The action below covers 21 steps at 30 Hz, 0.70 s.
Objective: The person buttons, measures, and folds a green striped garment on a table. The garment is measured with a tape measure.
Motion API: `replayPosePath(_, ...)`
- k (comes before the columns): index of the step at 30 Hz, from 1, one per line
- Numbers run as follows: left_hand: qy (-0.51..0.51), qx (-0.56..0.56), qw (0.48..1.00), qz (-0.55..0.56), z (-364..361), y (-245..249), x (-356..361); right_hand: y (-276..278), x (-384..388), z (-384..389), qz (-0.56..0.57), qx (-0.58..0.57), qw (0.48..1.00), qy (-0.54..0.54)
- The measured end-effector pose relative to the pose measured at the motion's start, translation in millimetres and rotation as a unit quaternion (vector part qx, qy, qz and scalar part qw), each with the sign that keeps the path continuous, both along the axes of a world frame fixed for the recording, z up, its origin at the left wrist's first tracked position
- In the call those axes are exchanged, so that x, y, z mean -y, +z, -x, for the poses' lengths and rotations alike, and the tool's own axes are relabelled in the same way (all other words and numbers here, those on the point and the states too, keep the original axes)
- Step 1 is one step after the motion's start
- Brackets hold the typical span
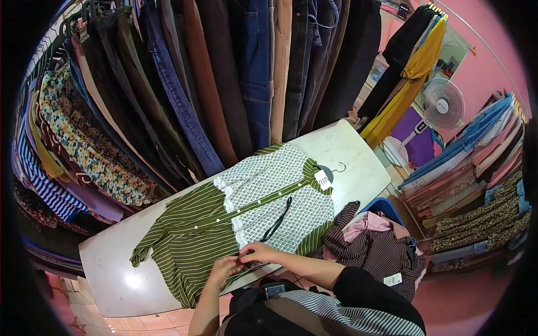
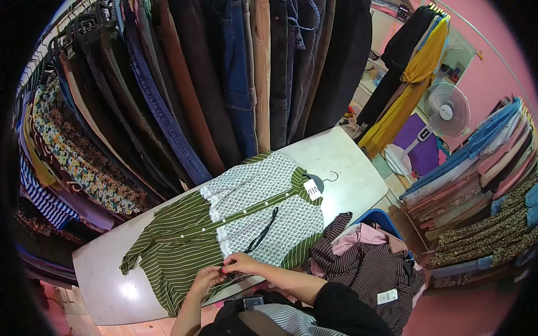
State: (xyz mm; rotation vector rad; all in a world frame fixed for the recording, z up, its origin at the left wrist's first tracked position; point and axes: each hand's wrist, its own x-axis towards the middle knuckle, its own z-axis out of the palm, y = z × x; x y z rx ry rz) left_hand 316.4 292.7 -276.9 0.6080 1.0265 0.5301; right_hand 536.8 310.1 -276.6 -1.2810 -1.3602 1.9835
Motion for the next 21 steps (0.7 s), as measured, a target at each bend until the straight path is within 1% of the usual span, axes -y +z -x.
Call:
replayPosePath(1,0.001,-0.004,1.0,0.008,3.3,0.8,-1.0,-0.8,-0.2,1.3,0.008,0.002,1.0,0.005)
replayPosePath(5,0.021,-0.012,1.0,0.002,17.4,-23.1,1.2,-5.0,-4.4,6.3,-0.029,0.042,0.999,0.007)
replayPosePath(6,0.029,-0.071,0.996,-0.044,22.6,-14.4,-2.9,7.4,-8.0,1.3,-0.055,0.087,0.995,-0.004)
replayPosePath(7,0.037,-0.129,0.987,-0.089,29.9,-6.0,-6.9,18.5,-16.0,-9.2,-0.066,0.097,0.993,-0.023)
replayPosePath(8,0.071,-0.173,0.974,-0.126,48.7,-12.7,-13.5,27.4,-22.8,-22.5,-0.076,0.108,0.99,-0.041)
replayPosePath(9,0.111,-0.217,0.955,-0.169,74.9,-23.4,-20.3,17.2,-33.1,-42.6,-0.078,0.109,0.987,-0.093)
replayPosePath(10,0.171,-0.272,0.916,-0.241,98.6,-21.3,-19.7,17.5,-40.9,-67.4,-0.07,0.089,0.979,-0.167)
replayPosePath(11,0.177,-0.373,0.884,-0.218,123.8,-19.4,-27.4,18.3,-50.8,-97.9,-0.116,0.125,0.963,-0.208)
replayPosePath(12,0.153,-0.46,0.832,-0.27,158.0,-28.6,-27.9,38.7,-56.4,-123.3,-0.052,0.174,0.943,-0.28)
replayPosePath(13,0.237,-0.443,0.828,-0.249,185.6,-43.8,-27.2,29.6,-65.2,-156.4,-0.075,0.193,0.923,-0.324)
replayPosePath(14,0.152,-0.648,0.651,-0.365,204.9,-48.1,-27.1,13.4,-71.4,-185.2,-0.092,0.187,0.895,-0.396)
replayPosePath(15,0.162,-0.659,0.644,-0.354,209.5,-45.2,-26.9,23.3,-72.7,-212.3,-0.085,0.245,0.878,-0.402)
replayPosePath(16,0.171,-0.669,0.637,-0.341,213.3,-39.6,-26.9,-7.1,-77.5,-244.9,-0.14,0.277,0.85,-0.425)
replayPosePath(17,0.181,-0.68,0.63,-0.328,216.9,-37.0,-25.7,-9.8,-76.4,-259.1,-0.179,0.311,0.816,-0.454)
replayPosePath(18,0.181,-0.677,0.638,-0.318,219.0,-39.1,-26.2,-9.4,-76.3,-271.3,-0.178,0.334,0.804,-0.46)
replayPosePath(19,0.173,-0.689,0.627,-0.319,217.1,-44.1,-29.0,-10.8,-73.3,-279.4,-0.199,0.339,0.785,-0.48)
replayPosePath(20,0.167,-0.705,0.612,-0.317,214.7,-49.5,-33.2,-34.2,-75.9,-301.0,-0.191,0.342,0.784,-0.481)
replayPosePath(21,0.168,-0.727,0.592,-0.306,217.7,-56.2,-32.4,-20.3,-70.1,-298.9,-0.217,0.334,0.784,-0.477)
